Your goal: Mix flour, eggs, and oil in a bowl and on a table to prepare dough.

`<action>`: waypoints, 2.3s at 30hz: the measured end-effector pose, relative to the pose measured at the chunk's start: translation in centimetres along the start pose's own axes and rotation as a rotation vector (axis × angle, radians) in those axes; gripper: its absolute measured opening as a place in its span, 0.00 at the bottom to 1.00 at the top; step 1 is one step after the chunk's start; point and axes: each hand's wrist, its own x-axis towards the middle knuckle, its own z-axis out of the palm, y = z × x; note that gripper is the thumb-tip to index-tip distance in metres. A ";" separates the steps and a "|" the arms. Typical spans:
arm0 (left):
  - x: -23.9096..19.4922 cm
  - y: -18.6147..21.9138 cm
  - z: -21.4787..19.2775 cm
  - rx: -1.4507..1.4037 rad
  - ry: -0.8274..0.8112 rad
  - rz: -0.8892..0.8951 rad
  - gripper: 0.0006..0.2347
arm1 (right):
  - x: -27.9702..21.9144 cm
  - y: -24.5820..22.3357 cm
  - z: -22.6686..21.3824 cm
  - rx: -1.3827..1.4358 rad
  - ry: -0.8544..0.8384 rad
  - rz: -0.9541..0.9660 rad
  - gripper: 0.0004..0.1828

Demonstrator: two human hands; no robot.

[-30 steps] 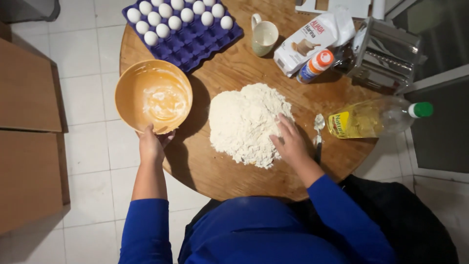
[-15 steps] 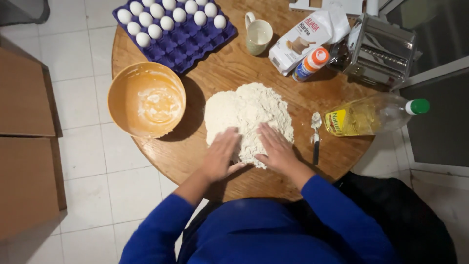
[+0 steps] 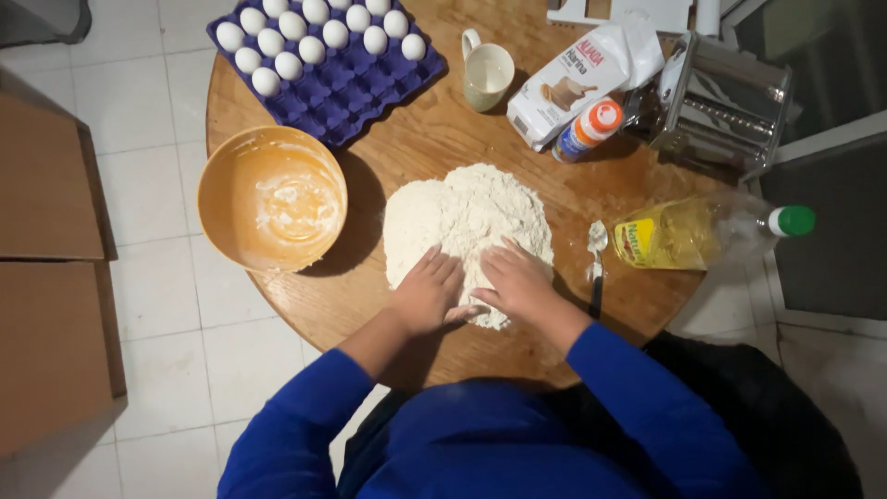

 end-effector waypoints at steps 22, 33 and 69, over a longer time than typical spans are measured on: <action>5.2 -1.7 -2.7 -0.413 0.018 -0.262 0.35 | 2.2 3.6 -0.3 0.270 0.011 0.185 0.24; 4.7 -2.3 -0.6 0.031 -0.500 -0.208 0.46 | 1.6 4.4 0.9 0.017 -0.166 -0.013 0.35; 2.9 -3.5 -0.3 -0.193 -0.022 0.017 0.38 | 0.4 4.8 0.0 0.114 -0.106 -0.024 0.34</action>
